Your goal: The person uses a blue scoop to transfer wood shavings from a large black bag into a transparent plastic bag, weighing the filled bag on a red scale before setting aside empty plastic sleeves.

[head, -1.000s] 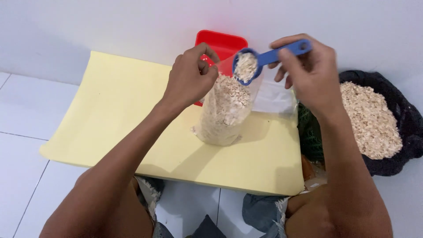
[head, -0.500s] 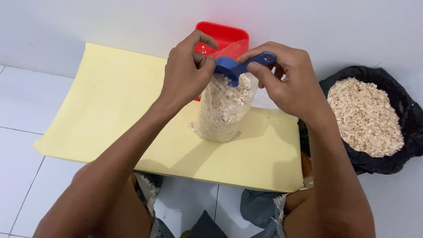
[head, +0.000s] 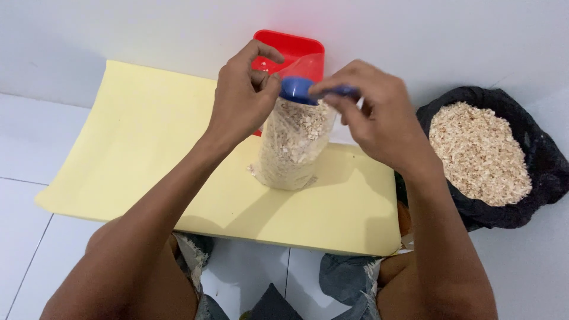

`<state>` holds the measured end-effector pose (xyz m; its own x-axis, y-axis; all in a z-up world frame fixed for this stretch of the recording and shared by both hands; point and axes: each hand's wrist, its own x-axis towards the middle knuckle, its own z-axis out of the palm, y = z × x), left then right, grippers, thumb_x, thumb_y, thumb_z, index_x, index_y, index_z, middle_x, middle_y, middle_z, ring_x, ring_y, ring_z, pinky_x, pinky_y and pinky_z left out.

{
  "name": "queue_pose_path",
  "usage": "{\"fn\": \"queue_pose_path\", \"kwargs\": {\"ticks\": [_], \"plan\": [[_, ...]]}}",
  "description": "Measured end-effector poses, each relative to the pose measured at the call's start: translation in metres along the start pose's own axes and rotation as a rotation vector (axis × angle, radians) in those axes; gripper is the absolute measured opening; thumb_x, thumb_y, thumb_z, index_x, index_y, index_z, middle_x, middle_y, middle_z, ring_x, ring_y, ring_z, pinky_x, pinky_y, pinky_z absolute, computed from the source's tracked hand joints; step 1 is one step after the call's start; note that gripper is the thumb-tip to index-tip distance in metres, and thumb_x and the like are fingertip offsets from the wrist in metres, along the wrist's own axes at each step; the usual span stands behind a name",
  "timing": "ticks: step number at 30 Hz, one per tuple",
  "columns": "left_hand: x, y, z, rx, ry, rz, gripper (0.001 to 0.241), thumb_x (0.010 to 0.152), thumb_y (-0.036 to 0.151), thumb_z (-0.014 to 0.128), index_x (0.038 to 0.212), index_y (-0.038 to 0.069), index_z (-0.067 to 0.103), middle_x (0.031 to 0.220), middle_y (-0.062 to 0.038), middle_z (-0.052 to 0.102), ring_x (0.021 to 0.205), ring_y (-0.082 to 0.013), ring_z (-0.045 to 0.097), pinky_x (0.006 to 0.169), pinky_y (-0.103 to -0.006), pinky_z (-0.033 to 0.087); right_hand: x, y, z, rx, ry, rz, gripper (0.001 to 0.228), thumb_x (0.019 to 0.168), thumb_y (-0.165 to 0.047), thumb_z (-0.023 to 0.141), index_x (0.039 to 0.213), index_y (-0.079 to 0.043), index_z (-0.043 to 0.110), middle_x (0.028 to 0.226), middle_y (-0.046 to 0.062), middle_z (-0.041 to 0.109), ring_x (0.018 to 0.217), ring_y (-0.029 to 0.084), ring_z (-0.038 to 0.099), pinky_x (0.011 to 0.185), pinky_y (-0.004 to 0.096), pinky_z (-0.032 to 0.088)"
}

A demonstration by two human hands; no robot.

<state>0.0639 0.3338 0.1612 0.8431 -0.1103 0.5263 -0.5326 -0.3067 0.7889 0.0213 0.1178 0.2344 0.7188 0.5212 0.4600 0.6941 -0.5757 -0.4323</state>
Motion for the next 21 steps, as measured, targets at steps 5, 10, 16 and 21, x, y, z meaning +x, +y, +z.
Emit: {"fn": "queue_pose_path", "kwargs": {"ticks": [5, 10, 16, 21], "plan": [[-0.001, 0.001, 0.000, 0.004, 0.000, 0.027, 0.024, 0.090, -0.005, 0.056, 0.112, 0.001, 0.062, 0.050, 0.004, 0.043, 0.043, -0.0062, 0.036, 0.047, -0.0224, 0.028, -0.005, -0.003, -0.011, 0.218, -0.071, 0.102, 0.015, 0.094, 0.007, 0.068, 0.104, 0.000, 0.076, 0.094, 0.007, 0.066, 0.062, 0.012, 0.050, 0.055, 0.024, 0.039], [0.001, -0.004, -0.001, 0.011, -0.018, 0.010, 0.026, 0.091, -0.006, 0.057, 0.116, 0.000, 0.060, 0.052, 0.004, 0.044, 0.044, -0.0063, 0.038, 0.046, -0.0227, 0.029, -0.013, 0.004, -0.010, 0.245, -0.068, 0.118, 0.013, 0.094, 0.006, 0.065, 0.103, 0.002, 0.074, 0.097, 0.009, 0.069, 0.062, 0.012, 0.052, 0.056, 0.023, 0.041], [0.003, 0.017, -0.008, -0.030, 0.042, 0.131, 0.032, 0.097, -0.013, 0.054, 0.126, 0.000, 0.052, 0.061, 0.005, 0.039, 0.051, -0.0055, 0.036, 0.049, -0.0223, 0.027, -0.032, 0.038, -0.018, 0.388, 0.208, 0.024, 0.018, 0.107, 0.009, 0.058, 0.122, 0.002, 0.065, 0.103, 0.013, 0.066, 0.064, 0.012, 0.053, 0.059, 0.021, 0.050], [-0.008, 0.065, 0.012, 0.264, 0.120, 0.440, 0.060, 0.091, -0.022, 0.072, 0.139, -0.002, 0.040, 0.134, -0.022, 0.051, 0.107, -0.0363, 0.060, 0.082, -0.0408, 0.054, -0.081, 0.074, -0.077, 0.413, 0.689, 0.231, 0.020, 0.117, -0.025, 0.059, 0.121, -0.006, 0.054, 0.099, 0.007, 0.062, 0.076, 0.015, 0.064, 0.059, 0.024, 0.049]]}}
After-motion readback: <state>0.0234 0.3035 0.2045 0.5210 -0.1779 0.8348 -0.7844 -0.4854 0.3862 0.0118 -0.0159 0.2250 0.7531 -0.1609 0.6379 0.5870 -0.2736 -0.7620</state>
